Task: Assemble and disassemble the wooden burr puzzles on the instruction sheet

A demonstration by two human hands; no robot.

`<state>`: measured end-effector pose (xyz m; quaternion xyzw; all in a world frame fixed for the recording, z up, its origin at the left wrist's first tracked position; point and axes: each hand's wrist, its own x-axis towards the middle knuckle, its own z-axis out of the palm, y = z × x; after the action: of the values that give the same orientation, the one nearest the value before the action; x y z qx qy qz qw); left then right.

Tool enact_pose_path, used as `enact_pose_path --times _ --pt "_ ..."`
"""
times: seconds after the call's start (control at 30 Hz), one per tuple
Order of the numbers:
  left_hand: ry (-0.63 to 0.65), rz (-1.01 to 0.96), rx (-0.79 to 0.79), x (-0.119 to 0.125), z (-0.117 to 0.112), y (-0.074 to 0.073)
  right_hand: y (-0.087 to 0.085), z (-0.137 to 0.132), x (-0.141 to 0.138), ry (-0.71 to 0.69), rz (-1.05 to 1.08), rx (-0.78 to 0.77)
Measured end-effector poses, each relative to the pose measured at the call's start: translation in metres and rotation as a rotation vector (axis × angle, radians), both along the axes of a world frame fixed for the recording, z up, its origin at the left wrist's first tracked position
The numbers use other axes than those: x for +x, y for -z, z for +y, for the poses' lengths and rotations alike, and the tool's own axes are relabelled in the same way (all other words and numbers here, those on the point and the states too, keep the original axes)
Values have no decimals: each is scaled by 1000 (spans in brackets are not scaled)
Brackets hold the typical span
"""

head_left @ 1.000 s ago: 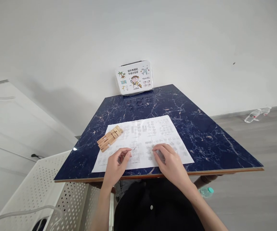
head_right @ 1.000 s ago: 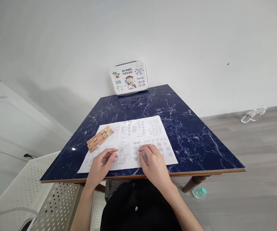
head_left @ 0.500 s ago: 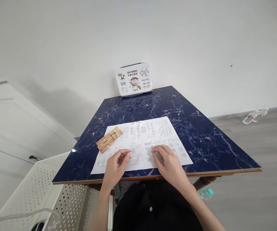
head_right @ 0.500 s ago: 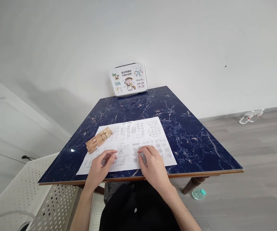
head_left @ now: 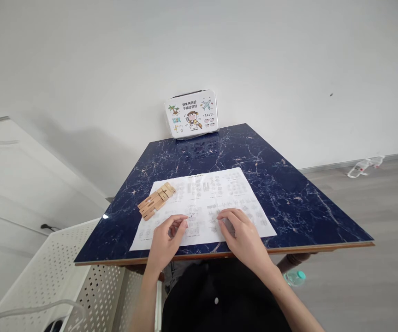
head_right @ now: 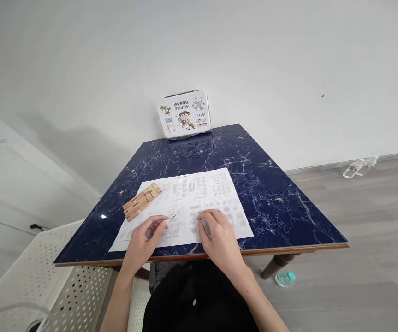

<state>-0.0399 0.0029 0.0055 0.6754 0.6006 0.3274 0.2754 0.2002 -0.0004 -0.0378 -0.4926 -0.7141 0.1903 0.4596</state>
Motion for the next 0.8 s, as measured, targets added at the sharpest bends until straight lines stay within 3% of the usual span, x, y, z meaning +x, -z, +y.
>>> enact_pose_path --times 0.8 --pt "7 -14 -1 -3 0 3 -1 -1 0 10 -3 -11"
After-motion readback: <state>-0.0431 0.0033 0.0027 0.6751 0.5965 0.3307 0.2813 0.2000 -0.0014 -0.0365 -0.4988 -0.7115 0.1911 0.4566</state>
